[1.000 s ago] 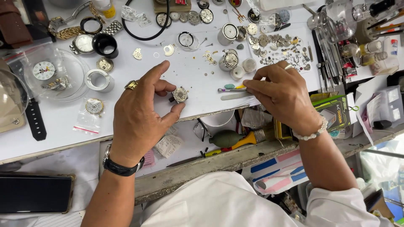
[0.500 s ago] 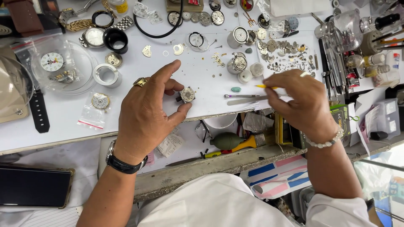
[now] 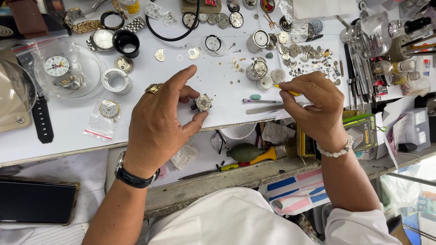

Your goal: Repairing or assembling a watch movement using precision tools like tweezers and a probe on a workbench.

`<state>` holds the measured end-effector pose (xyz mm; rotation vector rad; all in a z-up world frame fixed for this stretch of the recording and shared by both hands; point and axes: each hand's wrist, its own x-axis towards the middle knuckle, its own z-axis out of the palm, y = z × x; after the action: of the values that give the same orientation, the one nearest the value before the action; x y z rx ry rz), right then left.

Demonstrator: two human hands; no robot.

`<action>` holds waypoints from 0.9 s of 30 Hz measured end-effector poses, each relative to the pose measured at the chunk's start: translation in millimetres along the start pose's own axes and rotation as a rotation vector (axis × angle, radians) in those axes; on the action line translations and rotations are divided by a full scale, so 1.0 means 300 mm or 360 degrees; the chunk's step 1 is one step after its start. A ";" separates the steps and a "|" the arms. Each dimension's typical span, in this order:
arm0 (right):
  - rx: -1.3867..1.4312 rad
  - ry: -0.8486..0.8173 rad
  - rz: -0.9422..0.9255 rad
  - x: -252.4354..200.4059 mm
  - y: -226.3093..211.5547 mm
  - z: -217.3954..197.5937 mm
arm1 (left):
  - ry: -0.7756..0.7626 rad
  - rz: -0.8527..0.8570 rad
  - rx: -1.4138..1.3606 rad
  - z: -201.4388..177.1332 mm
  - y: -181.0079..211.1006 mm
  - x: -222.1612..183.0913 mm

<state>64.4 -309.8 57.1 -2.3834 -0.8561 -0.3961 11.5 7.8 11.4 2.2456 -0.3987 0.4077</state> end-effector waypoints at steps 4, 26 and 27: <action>-0.0014 -0.0056 0.0016 0.001 0.003 0.009 | -0.0002 -0.0003 0.0002 -0.002 0.001 -0.002; -0.0105 -0.0042 -0.0016 -0.003 0.025 0.024 | 0.0006 -0.0005 0.0002 -0.003 0.005 0.001; -0.0109 -0.0031 -0.0027 -0.001 0.025 0.025 | 0.0015 -0.0009 -0.0004 -0.004 0.006 0.002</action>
<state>69.7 -310.3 47.7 -2.4480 -0.8853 -0.4160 11.1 7.5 13.5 2.2410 -0.3874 0.4147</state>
